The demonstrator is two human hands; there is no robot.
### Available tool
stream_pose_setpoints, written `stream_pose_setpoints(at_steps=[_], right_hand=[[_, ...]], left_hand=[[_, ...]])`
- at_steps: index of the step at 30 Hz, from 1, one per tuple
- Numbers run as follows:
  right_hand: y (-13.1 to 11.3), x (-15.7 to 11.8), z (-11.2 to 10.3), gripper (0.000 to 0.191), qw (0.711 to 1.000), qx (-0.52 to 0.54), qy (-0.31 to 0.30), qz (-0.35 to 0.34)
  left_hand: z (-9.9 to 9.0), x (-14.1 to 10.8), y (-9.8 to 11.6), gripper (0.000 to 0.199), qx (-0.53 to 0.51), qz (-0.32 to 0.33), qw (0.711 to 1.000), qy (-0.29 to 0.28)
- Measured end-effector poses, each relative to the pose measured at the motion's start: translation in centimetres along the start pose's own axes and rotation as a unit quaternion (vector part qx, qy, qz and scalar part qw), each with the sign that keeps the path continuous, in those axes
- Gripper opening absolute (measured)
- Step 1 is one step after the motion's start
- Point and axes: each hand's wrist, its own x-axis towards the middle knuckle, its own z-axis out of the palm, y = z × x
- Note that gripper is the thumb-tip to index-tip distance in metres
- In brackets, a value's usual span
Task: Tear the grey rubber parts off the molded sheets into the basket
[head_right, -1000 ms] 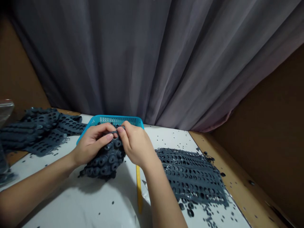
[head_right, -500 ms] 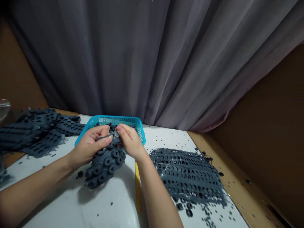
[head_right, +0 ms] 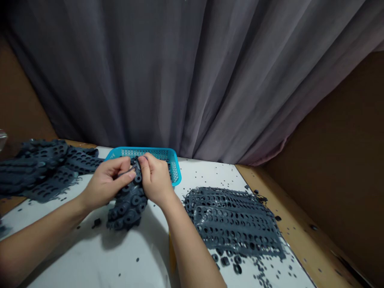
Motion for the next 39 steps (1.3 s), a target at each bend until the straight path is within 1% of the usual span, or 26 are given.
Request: stream_pose_setpoints(at_steps=[1, 2, 4, 6, 7, 8, 10, 11, 13, 15, 16, 17, 19, 21, 22, 24, 27, 28, 30, 35, 39], right_hand=[[-0.5, 0.0, -0.4, 0.03, 1.0, -0.014, -0.003, -0.015], [-1.0, 0.0, -0.8, 0.029, 0.999, -0.028, -0.014, -0.03], [-1.9, -0.1, -1.6, 0.026, 0.996, -0.05, -0.053, -0.058], [-2.5, -0.1, -2.3, 0.024, 0.99, -0.074, -0.098, -0.068], [-2.7, -0.1, -2.6, 0.024, 0.987, -0.087, -0.116, -0.066], [-2.8, -0.1, -2.9, 0.024, 0.985, -0.098, -0.129, -0.061], [-3.0, 0.0, -3.1, 0.025, 0.983, -0.101, -0.143, -0.054], [-3.0, 0.0, -3.2, 0.027, 0.984, -0.087, -0.144, -0.051], [-3.2, -0.2, -2.9, 0.03, 0.99, -0.024, -0.133, -0.045], [-3.4, -0.5, -2.0, 0.033, 0.991, 0.08, -0.11, -0.016], [-3.5, -0.7, -1.5, 0.034, 0.986, 0.14, -0.093, 0.011], [-3.5, -0.9, -0.8, 0.035, 0.976, 0.198, -0.076, 0.043], [-3.4, -1.1, 0.6, 0.038, 0.949, 0.293, -0.036, 0.111], [-3.1, -1.2, 1.8, 0.041, 0.926, 0.341, 0.008, 0.16], [-3.0, -1.3, 2.3, 0.043, 0.919, 0.352, 0.03, 0.176], [-2.7, -1.2, 2.9, 0.046, 0.908, 0.362, 0.072, 0.196], [-2.5, -1.2, 3.2, 0.047, 0.895, 0.372, 0.106, 0.222], [-2.5, -1.2, 3.2, 0.047, 0.89, 0.379, 0.106, 0.232], [-2.7, -1.2, 3.1, 0.046, 0.874, 0.409, 0.087, 0.248], [-3.3, -1.3, 2.2, 0.041, 0.814, 0.512, -0.008, 0.276], [-3.6, -1.4, 1.6, 0.042, 0.768, 0.579, -0.074, 0.263]], left_hand=[[-0.4, 0.2, 0.3, 0.03, -0.004, -0.023, 1.0, -0.005], [-0.8, 0.3, 0.6, 0.029, -0.004, -0.043, 0.999, -0.023], [-1.4, 0.5, 1.3, 0.028, 0.021, -0.052, 0.995, -0.087], [-1.8, 0.6, 1.8, 0.027, 0.085, -0.031, 0.985, -0.146], [-1.9, 0.5, 2.0, 0.026, 0.118, -0.014, 0.979, -0.164], [-1.9, 0.5, 2.2, 0.027, 0.146, 0.004, 0.974, -0.172], [-1.9, 0.5, 2.2, 0.031, 0.172, 0.037, 0.97, -0.17], [-1.9, 0.4, 2.1, 0.034, 0.165, 0.05, 0.97, -0.17], [-1.9, 0.3, 1.8, 0.04, 0.11, 0.06, 0.977, -0.175], [-1.8, 0.1, 1.4, 0.043, 0.023, 0.046, 0.984, -0.172], [-1.6, -0.1, 1.3, 0.044, -0.023, 0.031, 0.986, -0.161], [-1.5, -0.2, 1.3, 0.045, -0.068, 0.008, 0.988, -0.141], [-0.9, -0.5, 1.3, 0.044, -0.148, -0.057, 0.984, -0.082], [-0.3, -0.6, 1.3, 0.043, -0.207, -0.119, 0.971, -0.028], [0.0, -0.6, 1.2, 0.042, -0.226, -0.14, 0.964, -0.009], [0.5, -0.5, 1.0, 0.042, -0.246, -0.162, 0.956, 0.01], [0.6, -0.3, 0.6, 0.04, -0.252, -0.176, 0.952, 0.006], [0.5, -0.3, 0.4, 0.041, -0.251, -0.178, 0.951, -0.001], [0.1, -0.3, 0.3, 0.041, -0.251, -0.177, 0.951, -0.026], [-1.0, -0.5, 0.1, 0.041, -0.23, -0.143, 0.956, -0.116], [-1.1, -0.6, -0.3, 0.042, -0.229, -0.125, 0.953, -0.156]])
